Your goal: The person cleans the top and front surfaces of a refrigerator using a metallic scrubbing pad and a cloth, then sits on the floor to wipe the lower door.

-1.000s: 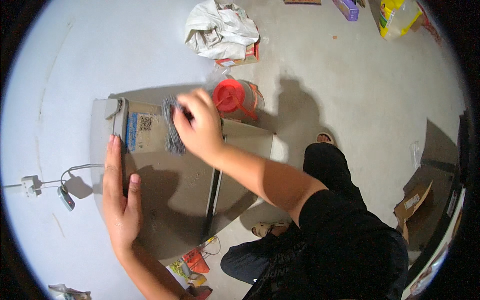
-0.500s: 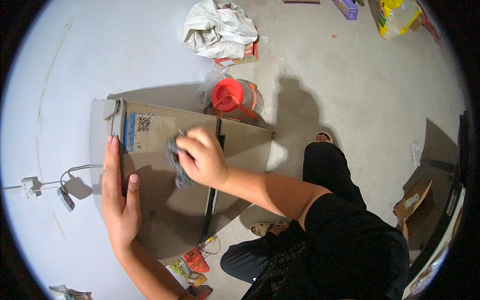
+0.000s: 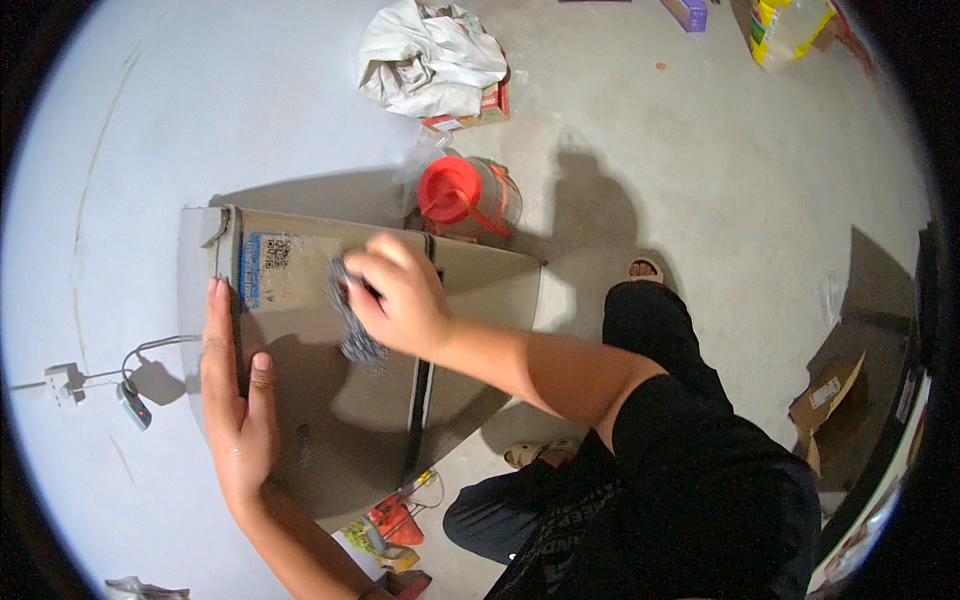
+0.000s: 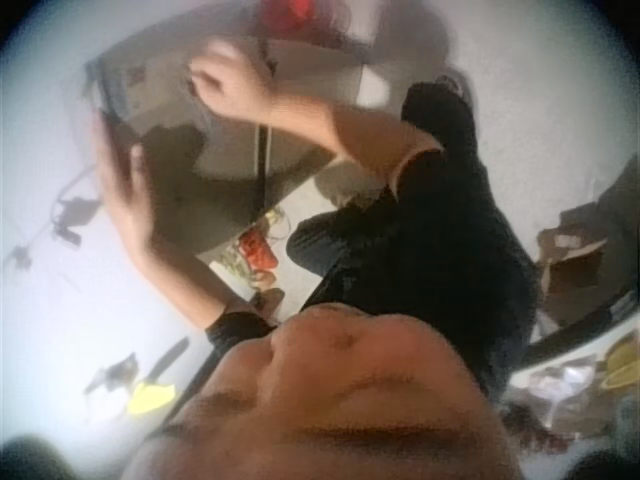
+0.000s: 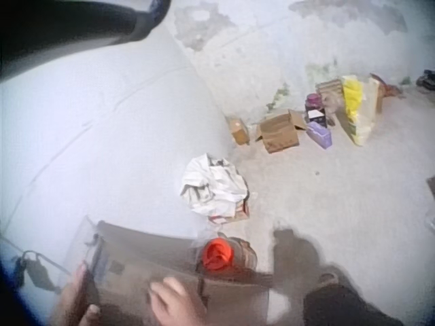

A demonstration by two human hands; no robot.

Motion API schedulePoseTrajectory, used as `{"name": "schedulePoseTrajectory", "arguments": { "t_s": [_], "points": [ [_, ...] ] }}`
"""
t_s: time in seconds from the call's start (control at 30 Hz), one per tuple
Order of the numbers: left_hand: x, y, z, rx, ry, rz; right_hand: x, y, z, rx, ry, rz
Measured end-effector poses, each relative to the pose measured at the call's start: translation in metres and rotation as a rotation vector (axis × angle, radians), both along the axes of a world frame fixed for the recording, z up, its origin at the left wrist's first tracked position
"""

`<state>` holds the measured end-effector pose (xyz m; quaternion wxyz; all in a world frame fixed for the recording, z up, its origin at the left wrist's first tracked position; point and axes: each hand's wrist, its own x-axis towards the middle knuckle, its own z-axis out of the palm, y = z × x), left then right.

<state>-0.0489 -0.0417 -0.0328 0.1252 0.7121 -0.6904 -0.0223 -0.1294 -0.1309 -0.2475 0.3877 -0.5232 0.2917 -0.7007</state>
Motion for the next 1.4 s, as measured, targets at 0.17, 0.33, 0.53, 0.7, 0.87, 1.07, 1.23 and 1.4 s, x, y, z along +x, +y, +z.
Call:
{"name": "schedulePoseTrajectory", "arguments": {
  "t_s": [0.17,0.33,0.53,0.7,0.87,1.07,1.23,1.4],
  "points": [
    [-0.007,-0.003,0.000,-0.008,0.029,0.011,0.001,-0.033,0.019,0.026,-0.065,-0.119],
    [-0.006,0.000,0.003,0.010,-0.041,0.000,-0.008,0.005,-0.002,-0.045,0.029,-0.023],
    [-0.005,-0.001,0.001,-0.001,0.010,0.006,-0.006,-0.029,0.015,-0.005,0.030,-0.141],
    [-0.005,-0.001,0.002,-0.008,-0.004,0.001,-0.009,-0.005,0.004,-0.019,0.095,-0.043],
    [-0.004,-0.002,0.002,-0.003,0.006,-0.017,-0.005,-0.044,0.025,0.068,0.045,-0.166],
    [-0.002,0.002,0.004,-0.005,-0.049,-0.031,-0.005,0.018,0.004,-0.122,0.154,0.038],
    [-0.005,-0.002,0.003,-0.001,-0.038,-0.009,0.003,-0.042,0.030,0.057,0.001,-0.166],
    [0.003,0.001,0.003,-0.010,-0.034,-0.052,-0.002,0.022,0.006,-0.166,0.142,0.061]
  ]
}}
